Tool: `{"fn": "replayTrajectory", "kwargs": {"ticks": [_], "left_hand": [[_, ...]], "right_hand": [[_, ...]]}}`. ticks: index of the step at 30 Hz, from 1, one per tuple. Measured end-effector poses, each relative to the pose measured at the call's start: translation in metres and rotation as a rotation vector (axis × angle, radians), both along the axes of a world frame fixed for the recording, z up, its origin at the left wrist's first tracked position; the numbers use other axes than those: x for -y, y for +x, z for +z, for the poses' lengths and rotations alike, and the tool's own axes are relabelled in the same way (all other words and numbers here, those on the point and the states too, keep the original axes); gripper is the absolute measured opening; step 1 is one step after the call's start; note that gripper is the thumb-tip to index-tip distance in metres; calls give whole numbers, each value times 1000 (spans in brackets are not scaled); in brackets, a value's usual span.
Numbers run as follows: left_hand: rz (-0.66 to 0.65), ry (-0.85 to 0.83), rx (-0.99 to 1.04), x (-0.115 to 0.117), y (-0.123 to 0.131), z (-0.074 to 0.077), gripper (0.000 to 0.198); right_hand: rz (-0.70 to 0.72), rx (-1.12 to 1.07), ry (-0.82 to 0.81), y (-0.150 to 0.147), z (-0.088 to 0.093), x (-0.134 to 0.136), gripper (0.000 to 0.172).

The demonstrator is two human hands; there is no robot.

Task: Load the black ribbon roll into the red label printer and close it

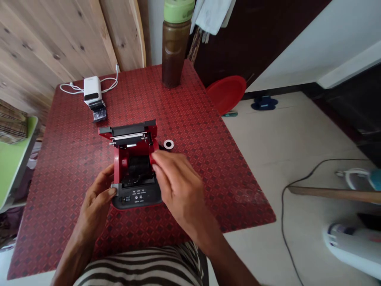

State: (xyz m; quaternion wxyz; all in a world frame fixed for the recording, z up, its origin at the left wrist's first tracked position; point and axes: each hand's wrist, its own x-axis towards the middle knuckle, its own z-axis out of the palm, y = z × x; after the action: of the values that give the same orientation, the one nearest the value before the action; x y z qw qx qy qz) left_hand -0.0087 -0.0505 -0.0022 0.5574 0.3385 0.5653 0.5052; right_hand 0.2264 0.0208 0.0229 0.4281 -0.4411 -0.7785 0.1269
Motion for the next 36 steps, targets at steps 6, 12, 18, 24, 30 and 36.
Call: {"fn": "replayTrajectory", "kwargs": {"ticks": [6,12,18,24,30,36], "left_hand": [[-48,47,-23,-2,-4,0,58],[-49,56,-6,-2,-2,0,61],[-71,70,30,-2,-4,-3,65],[-73,87,27,-1,-4,-7,68],[-81,92,31,-2,-4,-6,64],[-72,93,26,0,-5,-7,66]], "right_hand": [[301,579,-134,-41,25,-48,29],[386,824,-247,-71,27,-58,31],[362,835,-218,-68,21,-59,25],[342,902,-300,-70,47,-57,23],[265,424,-68,-25,66,-26,11],[-7,-333,-321,53,31,-12,28]]}}
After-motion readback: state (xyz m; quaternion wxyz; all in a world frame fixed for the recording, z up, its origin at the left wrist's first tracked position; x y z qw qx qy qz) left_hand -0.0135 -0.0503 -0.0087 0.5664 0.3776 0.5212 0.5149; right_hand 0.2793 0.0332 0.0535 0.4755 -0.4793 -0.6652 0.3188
